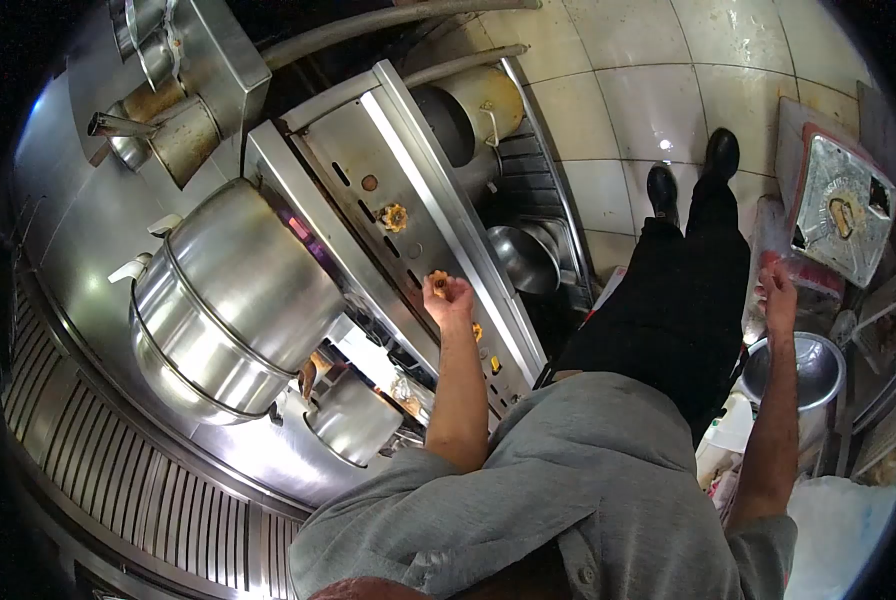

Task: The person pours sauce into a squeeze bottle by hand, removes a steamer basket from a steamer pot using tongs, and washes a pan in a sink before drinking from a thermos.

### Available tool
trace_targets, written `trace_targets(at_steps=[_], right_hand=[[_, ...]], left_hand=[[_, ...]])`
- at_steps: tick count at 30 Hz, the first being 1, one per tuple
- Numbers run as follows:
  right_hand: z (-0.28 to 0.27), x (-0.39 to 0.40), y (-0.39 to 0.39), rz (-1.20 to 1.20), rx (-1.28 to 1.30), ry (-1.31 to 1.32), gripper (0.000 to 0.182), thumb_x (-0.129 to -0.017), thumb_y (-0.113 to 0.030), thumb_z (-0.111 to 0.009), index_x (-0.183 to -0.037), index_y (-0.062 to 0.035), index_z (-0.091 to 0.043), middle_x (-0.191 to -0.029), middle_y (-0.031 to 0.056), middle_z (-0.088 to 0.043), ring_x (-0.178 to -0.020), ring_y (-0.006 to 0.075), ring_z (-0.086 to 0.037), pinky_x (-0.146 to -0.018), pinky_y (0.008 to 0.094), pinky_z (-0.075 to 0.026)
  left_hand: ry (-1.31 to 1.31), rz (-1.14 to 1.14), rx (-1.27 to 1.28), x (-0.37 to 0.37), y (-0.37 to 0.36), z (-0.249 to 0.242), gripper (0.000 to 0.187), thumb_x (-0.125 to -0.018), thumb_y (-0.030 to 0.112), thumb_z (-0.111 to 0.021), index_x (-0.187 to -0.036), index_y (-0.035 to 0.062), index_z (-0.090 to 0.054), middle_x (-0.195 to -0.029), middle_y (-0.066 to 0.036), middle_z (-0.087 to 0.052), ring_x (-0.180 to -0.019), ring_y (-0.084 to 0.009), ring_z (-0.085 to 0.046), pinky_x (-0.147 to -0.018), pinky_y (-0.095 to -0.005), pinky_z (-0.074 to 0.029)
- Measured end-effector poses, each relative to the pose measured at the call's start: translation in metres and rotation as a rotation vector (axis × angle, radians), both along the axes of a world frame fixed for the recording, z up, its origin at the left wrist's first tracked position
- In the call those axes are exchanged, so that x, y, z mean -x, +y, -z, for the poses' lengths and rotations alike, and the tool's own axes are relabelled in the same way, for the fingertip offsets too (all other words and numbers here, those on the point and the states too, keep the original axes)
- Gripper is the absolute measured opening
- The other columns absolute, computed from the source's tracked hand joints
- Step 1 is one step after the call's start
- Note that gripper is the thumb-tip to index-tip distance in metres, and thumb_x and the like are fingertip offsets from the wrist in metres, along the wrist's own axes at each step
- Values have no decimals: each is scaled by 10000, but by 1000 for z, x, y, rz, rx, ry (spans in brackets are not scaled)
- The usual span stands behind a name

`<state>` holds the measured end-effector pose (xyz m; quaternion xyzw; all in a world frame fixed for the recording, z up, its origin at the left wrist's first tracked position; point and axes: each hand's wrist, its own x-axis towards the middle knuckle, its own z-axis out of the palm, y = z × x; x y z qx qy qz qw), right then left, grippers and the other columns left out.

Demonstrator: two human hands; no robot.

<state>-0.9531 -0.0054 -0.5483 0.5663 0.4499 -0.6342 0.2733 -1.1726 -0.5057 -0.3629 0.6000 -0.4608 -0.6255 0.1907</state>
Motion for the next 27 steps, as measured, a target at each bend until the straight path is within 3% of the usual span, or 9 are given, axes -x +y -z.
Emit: trace_targets(at_steps=[3, 5, 7, 9, 13, 19, 22, 24, 27], right_hand=[[7, -4, 6, 11, 30, 3, 233, -859, -251, -566, -1032, -94, -571, -775, -54, -512, -639, 27, -469, -491, 179, -333], [10, -6, 8, -2, 32, 12, 229, -859, -246, -569, -1029, -93, -571, -787, -52, -525, -641, 27, -472, -495, 177, -337], [13, -8, 9, -14, 3, 9, 236, -856, -242, -573, -1039, -92, -571, -803, -48, -536, -646, 30, -476, -497, 179, -341], [15, -9, 9, -25, -23, 6, 244, -854, -238, -576, -1049, -92, -570, -819, -45, -547, -650, 33, -479, -500, 181, -345], [12, -7, 10, 5, -4, 28, 283, -853, -240, -575, -1091, -87, -564, -852, -33, -566, -664, 47, -490, -519, 190, -359], [15, -12, 12, -1, 15, 16, 284, -854, -239, -561, -1094, -86, -566, -867, -30, -569, -667, 55, -494, -533, 196, -365], [15, -11, 12, -5, -3, 13, 279, -851, -235, -564, -1087, -87, -568, -866, -33, -569, -665, 55, -494, -533, 198, -365], [16, -12, 12, -4, -9, 8, 278, -849, -234, -566, -1085, -87, -569, -865, -35, -569, -664, 55, -495, -533, 198, -366], [22, -14, 13, -4, 35, 17, 279, -846, -232, -574, -1087, -91, -569, -865, -40, -569, -666, 52, -495, -536, 199, -366]], left_hand=[[0, -50, 71, 1, 3, -3, 174, -792, 296, -556, -781, 124, -576, -667, 30, -559, -504, -83, -468, -493, -188, -391], [4, 8, 138, -3, -3, -6, 218, -800, 352, -505, -809, 136, -534, -641, 44, -454, -518, -96, -442, -492, -262, -393], [-82, -124, 180, -1, 9, -3, 256, -814, 369, -452, -861, 126, -518, -686, 11, -441, -574, -130, -450, -574, -287, -420], [-44, -253, 49, 9, 43, -10, 435, -848, 386, -422, -1087, 32, -504, -896, -67, -559, -686, -183, -512, -645, -317, -448], [208, -102, -194, 3, 30, 4, 483, -863, 403, -410, -1125, -1, -455, -1056, -137, -534, -881, -255, -541, -759, -399, -460], [330, 22, -181, -10, -4, 14, 345, -855, 364, -486, -973, 45, -540, -912, -110, -598, -866, -248, -593, -796, -408, -469], [130, -84, 8, 4, 11, 9, 260, -831, 315, -557, -894, 62, -558, -789, -72, -602, -721, -193, -607, -689, -347, -496], [-37, -3, 168, 5, 11, 9, 195, -804, 256, -608, -827, 68, -559, -679, -40, -583, -587, -142, -573, -581, -293, -474], [-189, 178, 297, 3, -1, 12, 172, -761, 210, -667, -817, 83, -565, -702, -27, -584, -602, -145, -562, -556, -272, -458]])
